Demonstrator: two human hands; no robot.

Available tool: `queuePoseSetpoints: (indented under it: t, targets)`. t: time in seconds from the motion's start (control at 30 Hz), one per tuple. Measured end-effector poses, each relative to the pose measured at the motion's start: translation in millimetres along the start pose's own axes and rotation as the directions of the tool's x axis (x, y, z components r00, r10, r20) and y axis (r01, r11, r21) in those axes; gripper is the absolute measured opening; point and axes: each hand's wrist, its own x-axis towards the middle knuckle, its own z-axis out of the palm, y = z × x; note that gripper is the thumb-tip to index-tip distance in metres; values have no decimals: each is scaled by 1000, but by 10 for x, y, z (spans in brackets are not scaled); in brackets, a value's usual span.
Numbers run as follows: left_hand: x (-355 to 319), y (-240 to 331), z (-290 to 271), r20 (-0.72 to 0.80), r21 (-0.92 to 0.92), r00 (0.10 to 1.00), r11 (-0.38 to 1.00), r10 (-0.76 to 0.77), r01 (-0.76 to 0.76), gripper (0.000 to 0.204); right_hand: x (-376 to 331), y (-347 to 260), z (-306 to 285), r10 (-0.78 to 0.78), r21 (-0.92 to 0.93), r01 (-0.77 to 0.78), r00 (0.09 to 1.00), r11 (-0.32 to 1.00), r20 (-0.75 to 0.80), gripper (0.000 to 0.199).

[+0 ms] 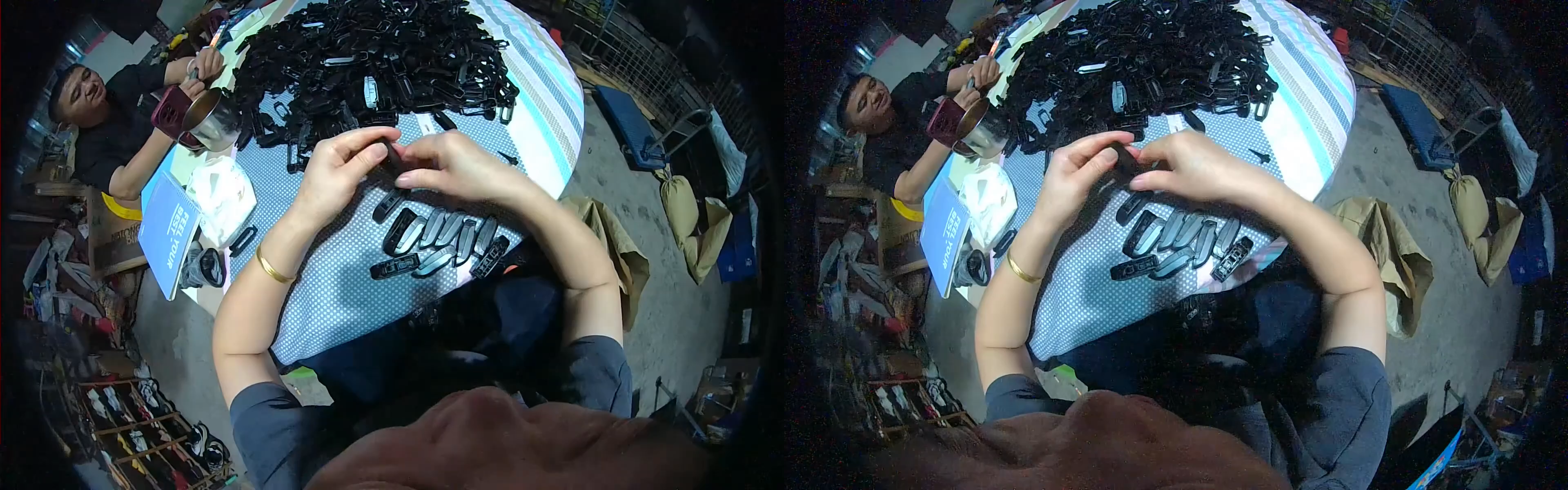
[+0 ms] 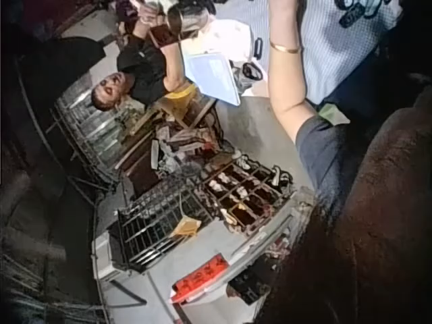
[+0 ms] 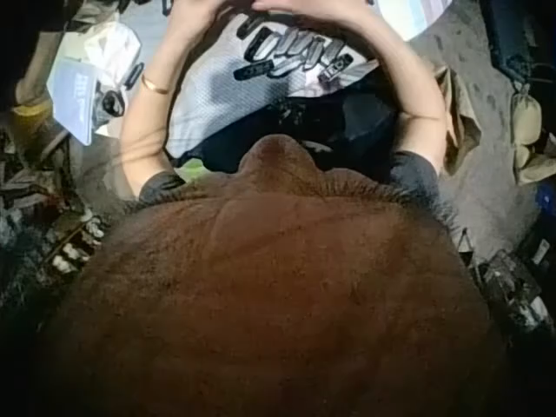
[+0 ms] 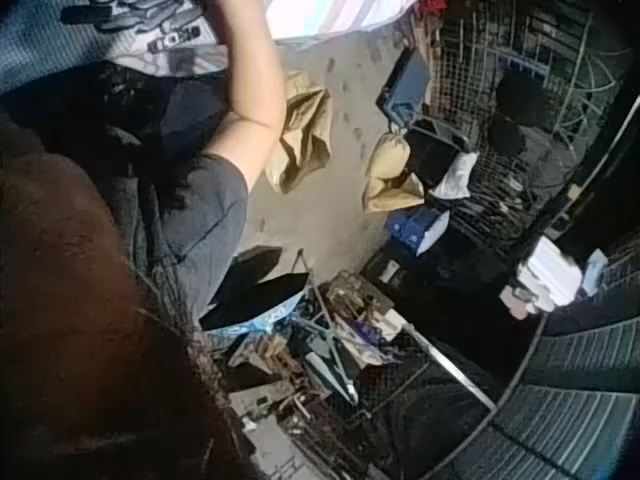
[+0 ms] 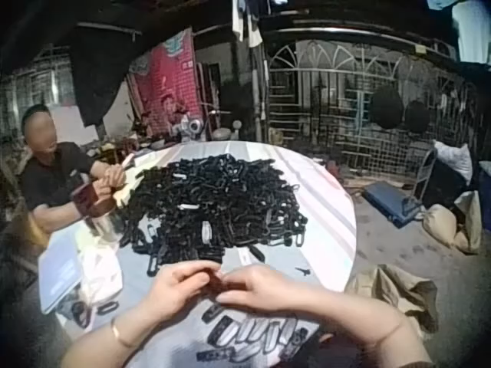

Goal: Inspecting and sorting a large quantity of small black plastic hardware components on a table.

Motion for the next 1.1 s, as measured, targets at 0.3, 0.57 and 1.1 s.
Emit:
queuePoseSetpoints:
  t: [0.3,0.57,1.1]
  targets:
    - [-124,65,327,296,436,952,876,78,-207,28,52,435,-239,117,-556,-251,957,792,-266,25]
    - [63,-99,-245,109,914,899,313,425,-258,21,-31,270,-186,15,-546,-69,995,835,-103,20]
    - [59,-183,41,-168,-3,985,999,-46,46,31,-22,-57,-49,67,105,-34,940,994,-335,30]
